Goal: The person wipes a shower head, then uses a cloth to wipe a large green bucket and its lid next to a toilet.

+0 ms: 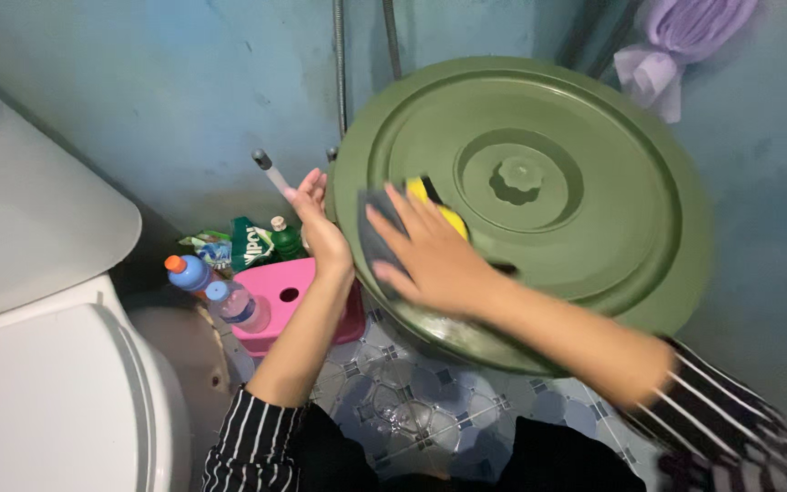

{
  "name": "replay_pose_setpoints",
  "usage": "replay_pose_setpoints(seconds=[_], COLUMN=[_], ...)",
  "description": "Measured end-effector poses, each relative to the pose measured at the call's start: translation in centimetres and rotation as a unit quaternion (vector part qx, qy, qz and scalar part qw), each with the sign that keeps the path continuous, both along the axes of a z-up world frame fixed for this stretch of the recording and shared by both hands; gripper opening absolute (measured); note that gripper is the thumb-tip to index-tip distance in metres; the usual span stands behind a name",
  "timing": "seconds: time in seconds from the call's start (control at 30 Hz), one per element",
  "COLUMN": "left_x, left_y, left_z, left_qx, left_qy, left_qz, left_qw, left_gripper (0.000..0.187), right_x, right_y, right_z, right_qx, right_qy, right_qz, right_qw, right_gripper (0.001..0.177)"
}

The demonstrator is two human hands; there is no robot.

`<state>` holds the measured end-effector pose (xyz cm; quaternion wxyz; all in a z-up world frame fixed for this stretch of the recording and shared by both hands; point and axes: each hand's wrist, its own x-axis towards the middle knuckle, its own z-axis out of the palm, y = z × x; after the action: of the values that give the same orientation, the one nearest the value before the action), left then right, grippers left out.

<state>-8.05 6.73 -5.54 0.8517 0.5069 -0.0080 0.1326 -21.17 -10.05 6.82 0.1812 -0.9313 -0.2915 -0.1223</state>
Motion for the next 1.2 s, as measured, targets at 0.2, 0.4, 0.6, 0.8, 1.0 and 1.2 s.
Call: replay_pose_setpoints(seconds=[0.2,0.4,0.6,0.8,1.0,1.2], left_x=[-0.5,-0.9,-1.2,-4.5,-4.7,-3.8], left_y=[0.0,0.3,0.0,-0.3,-0.6,-1.0], left_z=[0.4,0.5,1.5,5.6,9.0,9.0], left_qx=[-0.027,-0.001,0.001,0.315,0.544,0.664], left_qy=[0.009,0.004,0.014,-0.101,-0.175,-0.126], left_qz=[0.001,0.009,0.040,0.190,0.071,-0.035], left_qw=[1.000,1.000,0.999,0.925,0.817,0.736], left_gripper=[0.083,0.083,0.075,0.057,0.064,0.062], right_x=[-5.4,9.0,11.7,7.2,18.9,29.4], right_y=[-0.9,2.7,3.5,1.0,-0.3,-9.5], right_z=[2.3,-2.0,-1.2,-1.0,-3.0,-6.4], right_qx=[-0.029,-0.011,-0.023,-0.005,-0.017,-0.026], right_qy=[0.003,-0.049,-0.032,-0.030,-0.022,-0.007], right_qz=[0.019,-0.006,-0.024,0.155,0.139,-0.131], right_qw=[0.999,0.999,0.999,0.988,0.990,0.991], right_gripper=[0.063,0.051,0.044,0.045,0.038,0.055])
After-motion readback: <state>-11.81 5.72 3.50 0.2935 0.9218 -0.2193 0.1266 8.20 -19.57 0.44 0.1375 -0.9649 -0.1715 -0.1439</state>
